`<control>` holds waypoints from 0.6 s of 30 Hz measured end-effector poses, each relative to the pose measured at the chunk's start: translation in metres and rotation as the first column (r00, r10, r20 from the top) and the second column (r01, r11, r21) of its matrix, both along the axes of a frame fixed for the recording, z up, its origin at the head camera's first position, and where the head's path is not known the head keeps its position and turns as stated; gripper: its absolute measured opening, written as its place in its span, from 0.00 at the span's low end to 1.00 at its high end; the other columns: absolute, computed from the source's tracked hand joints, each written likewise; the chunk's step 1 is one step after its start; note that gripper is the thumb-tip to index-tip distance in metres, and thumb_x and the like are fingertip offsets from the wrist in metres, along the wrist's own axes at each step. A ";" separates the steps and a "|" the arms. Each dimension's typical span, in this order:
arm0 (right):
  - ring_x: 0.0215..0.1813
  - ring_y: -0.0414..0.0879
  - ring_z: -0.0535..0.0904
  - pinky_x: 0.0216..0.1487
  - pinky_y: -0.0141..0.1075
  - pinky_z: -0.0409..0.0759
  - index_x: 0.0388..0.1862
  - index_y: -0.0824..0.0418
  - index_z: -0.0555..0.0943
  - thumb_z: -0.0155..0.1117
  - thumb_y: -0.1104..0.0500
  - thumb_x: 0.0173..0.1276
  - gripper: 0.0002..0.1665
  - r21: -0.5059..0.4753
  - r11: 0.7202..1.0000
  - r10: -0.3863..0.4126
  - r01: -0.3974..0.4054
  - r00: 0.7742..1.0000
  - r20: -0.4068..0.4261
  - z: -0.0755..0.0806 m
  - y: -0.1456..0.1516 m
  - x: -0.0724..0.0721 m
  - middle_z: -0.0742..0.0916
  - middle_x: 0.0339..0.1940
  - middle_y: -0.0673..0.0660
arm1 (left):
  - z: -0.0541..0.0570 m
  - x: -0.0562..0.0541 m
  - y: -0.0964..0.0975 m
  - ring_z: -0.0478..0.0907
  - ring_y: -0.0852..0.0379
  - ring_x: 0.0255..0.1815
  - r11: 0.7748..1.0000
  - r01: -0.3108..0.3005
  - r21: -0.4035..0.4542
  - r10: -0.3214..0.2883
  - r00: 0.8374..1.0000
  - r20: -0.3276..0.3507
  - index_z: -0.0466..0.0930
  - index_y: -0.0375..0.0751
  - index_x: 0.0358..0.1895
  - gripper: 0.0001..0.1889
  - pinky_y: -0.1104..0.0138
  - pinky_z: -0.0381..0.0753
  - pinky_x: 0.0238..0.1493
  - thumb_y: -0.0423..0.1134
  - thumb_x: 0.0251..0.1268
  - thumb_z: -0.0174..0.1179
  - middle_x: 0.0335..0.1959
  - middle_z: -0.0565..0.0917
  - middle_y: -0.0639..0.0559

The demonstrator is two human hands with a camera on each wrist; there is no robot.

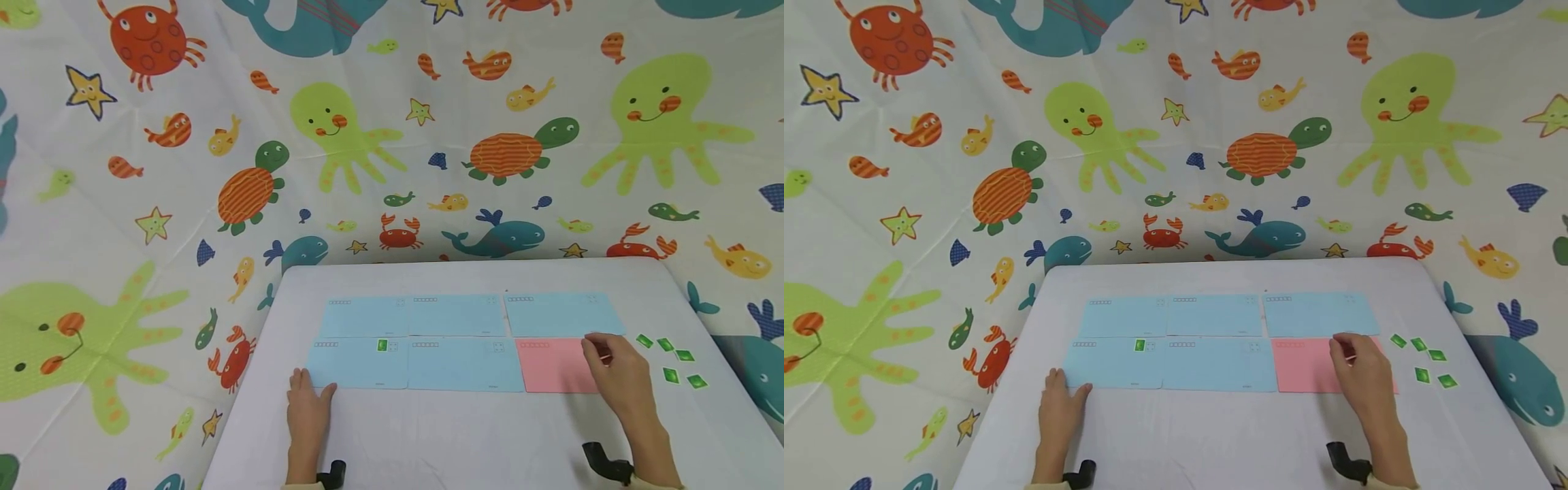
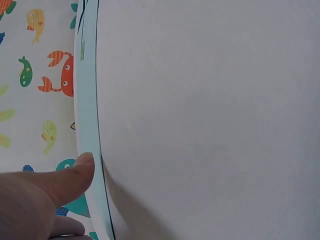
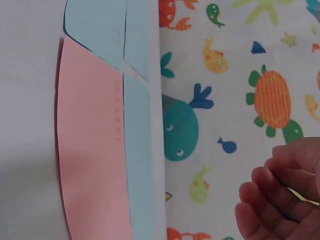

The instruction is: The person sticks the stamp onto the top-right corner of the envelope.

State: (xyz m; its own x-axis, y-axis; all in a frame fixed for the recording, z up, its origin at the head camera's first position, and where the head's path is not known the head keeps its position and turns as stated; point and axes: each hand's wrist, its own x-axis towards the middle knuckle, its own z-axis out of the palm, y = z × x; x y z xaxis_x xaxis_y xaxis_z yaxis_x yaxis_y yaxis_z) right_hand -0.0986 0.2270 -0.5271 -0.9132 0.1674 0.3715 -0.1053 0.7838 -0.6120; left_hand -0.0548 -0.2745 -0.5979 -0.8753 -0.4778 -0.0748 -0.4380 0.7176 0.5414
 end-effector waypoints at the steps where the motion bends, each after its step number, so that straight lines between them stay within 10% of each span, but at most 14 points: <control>1: 0.39 0.56 0.79 0.34 0.09 0.62 0.47 0.71 0.83 0.65 0.63 0.69 0.13 0.000 1.000 0.000 0.000 1.000 0.003 0.000 0.001 0.000 0.86 0.39 0.67 | 0.001 0.000 0.003 0.48 0.24 0.78 1.000 0.004 0.002 -0.004 1.000 -0.006 0.54 0.19 0.74 0.41 0.34 0.53 0.73 0.42 0.68 0.64 0.78 0.52 0.24; 18: 0.40 0.56 0.80 0.35 0.07 0.61 0.52 0.70 0.81 0.65 0.61 0.70 0.16 -0.004 1.000 0.000 0.000 1.000 0.024 0.000 0.016 -0.003 0.86 0.42 0.68 | 0.012 -0.009 0.064 0.58 0.32 0.78 0.993 0.112 -0.036 -0.115 0.987 -0.115 0.60 0.26 0.74 0.40 0.40 0.59 0.75 0.46 0.67 0.65 0.76 0.63 0.30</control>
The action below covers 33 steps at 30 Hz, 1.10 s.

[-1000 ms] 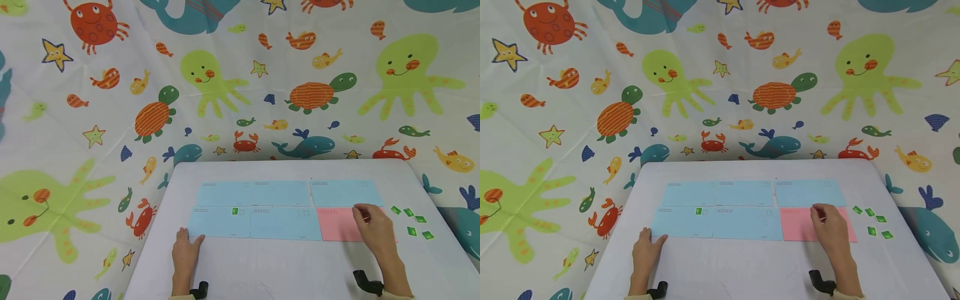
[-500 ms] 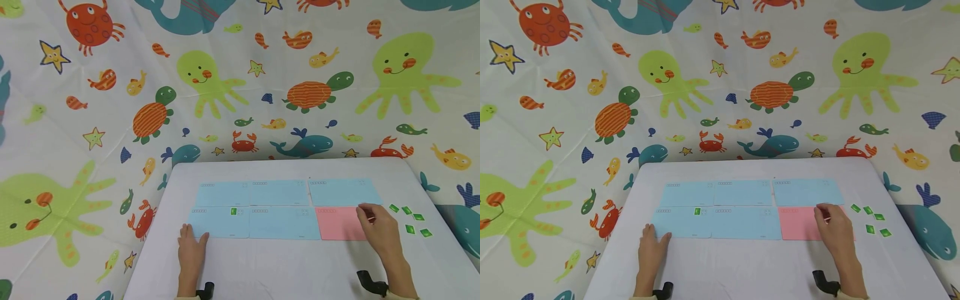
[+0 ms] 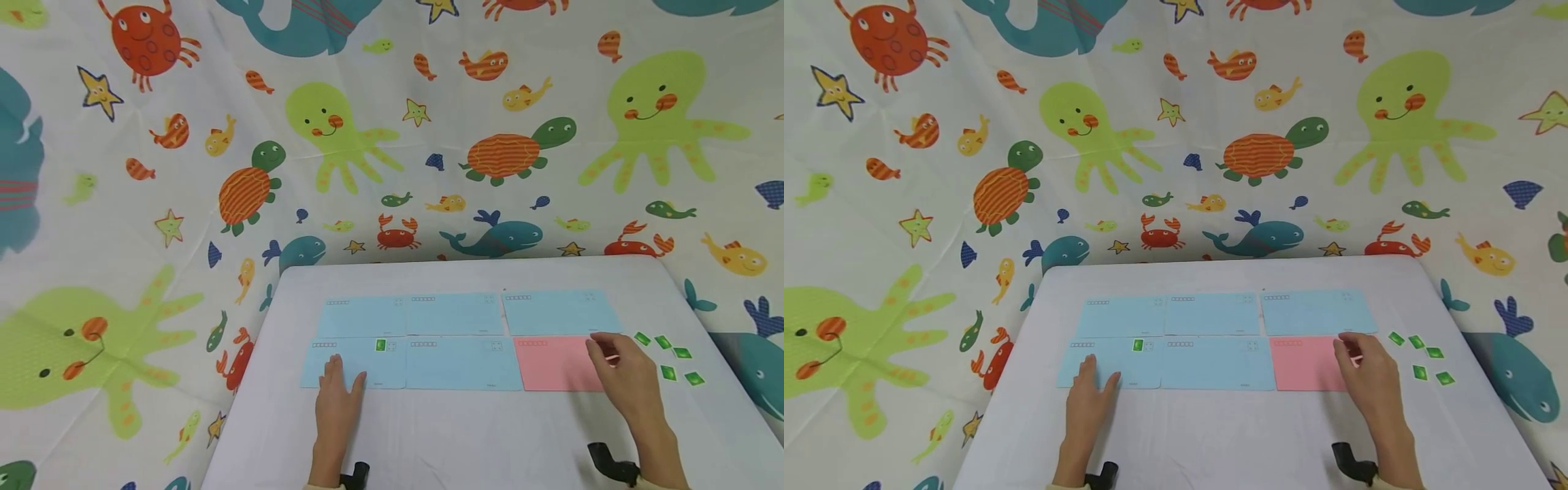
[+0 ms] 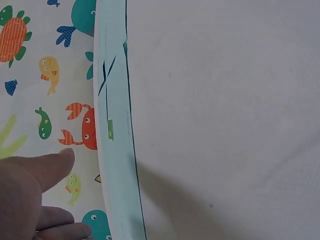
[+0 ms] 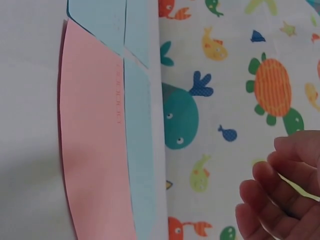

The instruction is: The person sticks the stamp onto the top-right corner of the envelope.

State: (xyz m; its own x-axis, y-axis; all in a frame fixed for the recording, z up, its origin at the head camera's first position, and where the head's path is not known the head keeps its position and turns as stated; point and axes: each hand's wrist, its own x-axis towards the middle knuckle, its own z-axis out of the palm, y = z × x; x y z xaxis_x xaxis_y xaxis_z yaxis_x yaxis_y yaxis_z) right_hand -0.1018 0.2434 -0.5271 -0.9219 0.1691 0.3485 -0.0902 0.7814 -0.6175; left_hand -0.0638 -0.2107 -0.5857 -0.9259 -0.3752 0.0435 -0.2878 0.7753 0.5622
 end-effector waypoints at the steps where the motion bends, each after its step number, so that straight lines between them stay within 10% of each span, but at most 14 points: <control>1: 0.40 0.56 0.80 0.35 0.07 0.60 0.52 0.70 0.81 0.65 0.61 0.69 0.16 0.000 1.000 -0.001 0.001 1.000 0.003 0.000 0.000 0.000 0.86 0.42 0.68 | 0.000 0.000 0.002 0.59 0.32 0.78 1.000 0.004 -0.004 -0.004 1.000 -0.006 0.61 0.27 0.74 0.40 0.40 0.60 0.74 0.46 0.67 0.65 0.76 0.64 0.30; 33: 0.45 0.58 0.78 0.33 0.17 0.65 0.54 0.71 0.80 0.65 0.55 0.71 0.22 0.039 0.999 -0.031 0.028 0.995 0.095 0.003 0.001 0.000 0.82 0.47 0.68 | -0.007 -0.007 0.044 0.61 0.35 0.78 0.979 0.200 0.040 -0.200 0.980 0.006 0.64 0.31 0.74 0.44 0.40 0.66 0.72 0.53 0.61 0.69 0.76 0.66 0.37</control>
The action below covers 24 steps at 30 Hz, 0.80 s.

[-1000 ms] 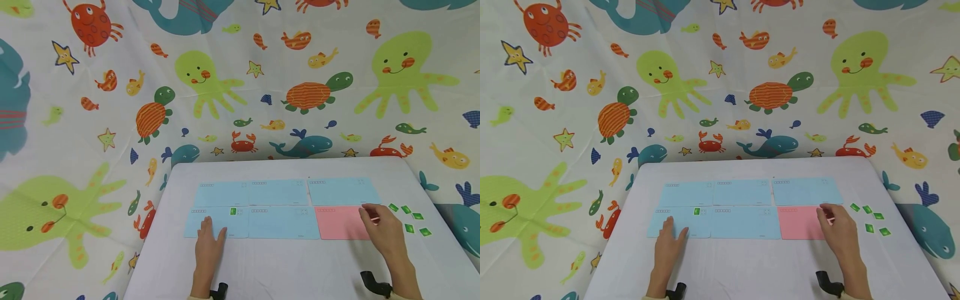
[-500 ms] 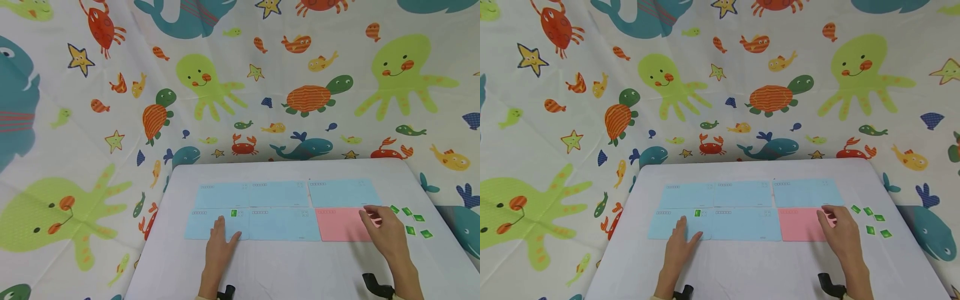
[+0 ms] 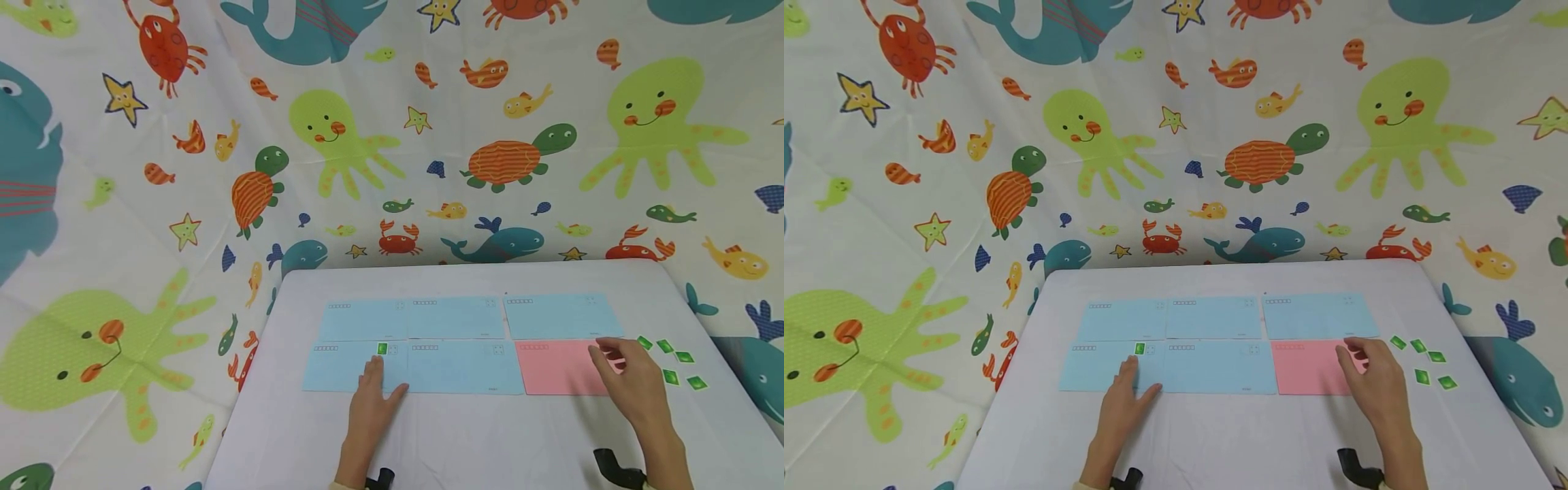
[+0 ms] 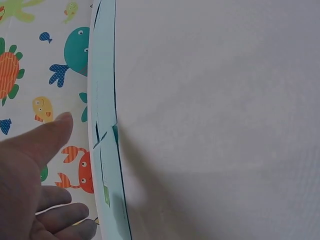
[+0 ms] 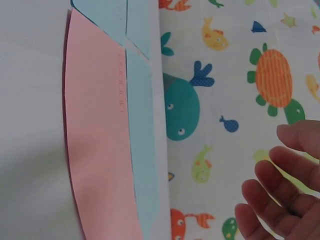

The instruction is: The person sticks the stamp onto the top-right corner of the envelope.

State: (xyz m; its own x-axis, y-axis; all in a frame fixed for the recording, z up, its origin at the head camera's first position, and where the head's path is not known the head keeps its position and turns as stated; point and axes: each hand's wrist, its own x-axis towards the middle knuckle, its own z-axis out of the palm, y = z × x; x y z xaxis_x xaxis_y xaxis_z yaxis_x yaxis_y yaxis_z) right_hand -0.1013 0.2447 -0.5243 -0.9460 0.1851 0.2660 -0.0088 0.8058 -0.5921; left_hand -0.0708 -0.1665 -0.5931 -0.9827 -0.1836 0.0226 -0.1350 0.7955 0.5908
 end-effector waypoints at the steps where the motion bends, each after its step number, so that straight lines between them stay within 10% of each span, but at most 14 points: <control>1: 0.45 0.58 0.78 0.33 0.17 0.65 0.54 0.71 0.80 0.65 0.55 0.71 0.22 0.001 1.000 0.000 0.000 1.000 0.004 0.000 0.000 0.000 0.82 0.47 0.68 | -0.001 0.000 0.001 0.61 0.36 0.78 1.000 0.004 -0.001 -0.004 1.000 0.001 0.64 0.31 0.74 0.44 0.41 0.66 0.72 0.53 0.61 0.69 0.76 0.66 0.37; 24: 0.44 0.59 0.79 0.34 0.10 0.61 0.54 0.73 0.79 0.66 0.59 0.70 0.20 -0.029 1.000 -0.007 0.006 0.999 -0.033 -0.008 0.009 0.002 0.83 0.46 0.69 | -0.012 -0.002 0.019 0.63 0.34 0.76 0.997 0.074 -0.011 -0.075 0.997 -0.022 0.68 0.29 0.71 0.41 0.42 0.70 0.70 0.51 0.61 0.70 0.76 0.66 0.36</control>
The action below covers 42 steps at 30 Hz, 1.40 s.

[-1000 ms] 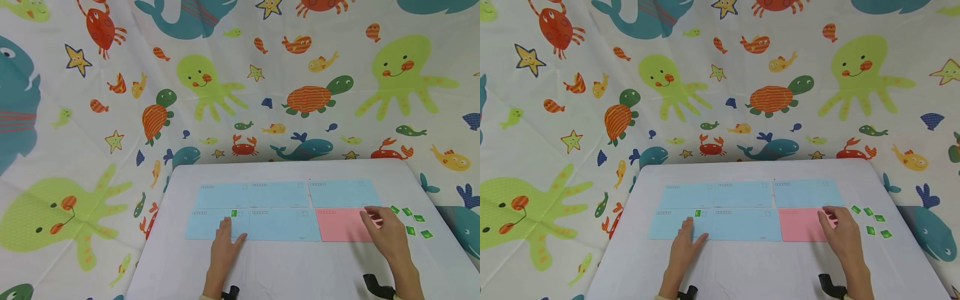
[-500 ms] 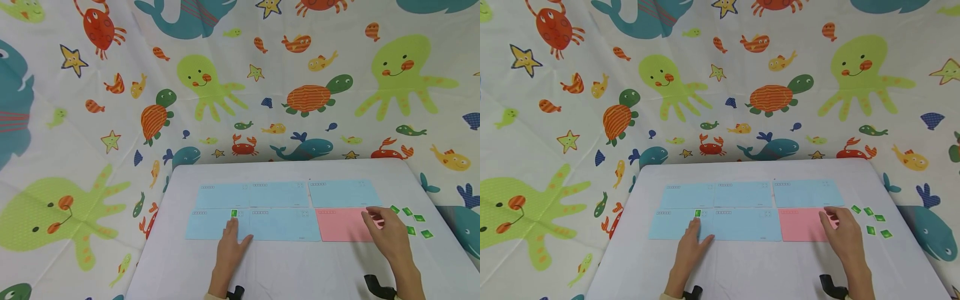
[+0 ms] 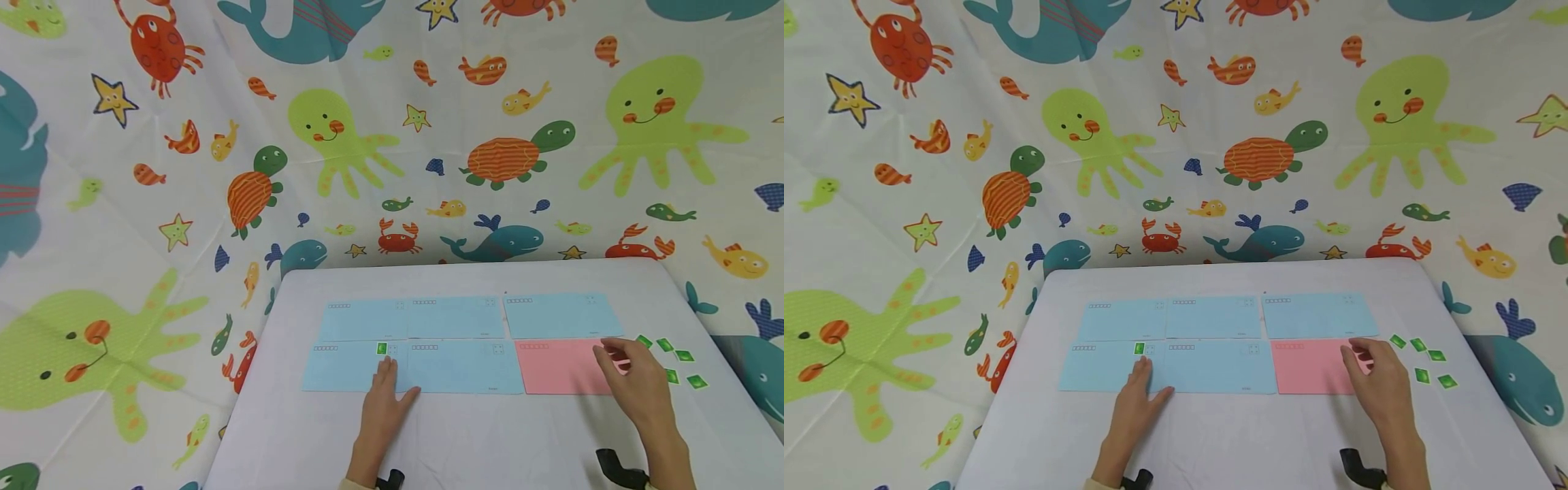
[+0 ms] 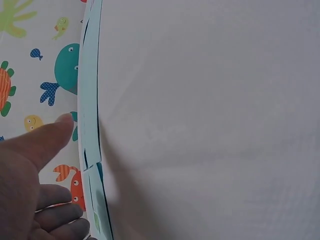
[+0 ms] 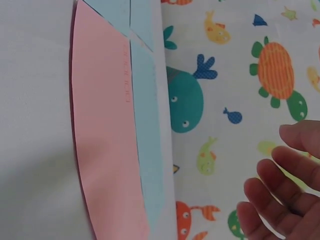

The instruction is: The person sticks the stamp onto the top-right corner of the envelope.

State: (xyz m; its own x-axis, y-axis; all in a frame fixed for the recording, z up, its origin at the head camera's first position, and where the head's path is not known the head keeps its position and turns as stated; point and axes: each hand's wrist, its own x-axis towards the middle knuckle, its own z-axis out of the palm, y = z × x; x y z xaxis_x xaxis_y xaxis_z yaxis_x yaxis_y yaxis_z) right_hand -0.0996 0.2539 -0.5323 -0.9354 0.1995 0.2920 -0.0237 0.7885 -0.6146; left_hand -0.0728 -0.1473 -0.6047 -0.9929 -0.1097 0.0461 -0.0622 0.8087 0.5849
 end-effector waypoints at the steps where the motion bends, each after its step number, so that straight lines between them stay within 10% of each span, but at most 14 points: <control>1: 0.44 0.59 0.80 0.34 0.10 0.60 0.54 0.73 0.79 0.66 0.59 0.70 0.21 -0.003 1.000 0.000 0.000 1.000 0.001 -0.001 0.000 0.000 0.83 0.46 0.69 | -0.001 0.000 0.001 0.63 0.34 0.76 1.000 0.003 0.000 -0.003 1.000 0.006 0.68 0.29 0.71 0.41 0.43 0.69 0.70 0.51 0.61 0.70 0.76 0.66 0.36; 42: 0.53 0.65 0.77 0.31 0.16 0.59 0.61 0.73 0.76 0.58 0.53 0.76 0.26 -0.032 0.984 -0.169 0.176 0.973 0.156 0.000 0.031 -0.002 0.81 0.54 0.73 | -0.007 -0.002 0.008 0.68 0.36 0.73 0.989 0.106 -0.098 -0.108 0.994 -0.013 0.78 0.26 0.61 0.27 0.44 0.70 0.70 0.42 0.65 0.66 0.69 0.75 0.34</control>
State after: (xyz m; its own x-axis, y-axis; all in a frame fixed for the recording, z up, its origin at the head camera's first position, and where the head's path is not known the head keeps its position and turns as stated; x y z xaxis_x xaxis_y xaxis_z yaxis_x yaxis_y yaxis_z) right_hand -0.1021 0.2848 -0.5320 -0.9184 0.3717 0.1359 0.2070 0.7439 -0.6355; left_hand -0.0753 -0.1393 -0.6116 -0.9976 0.0029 0.0692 0.0375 0.8633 0.5033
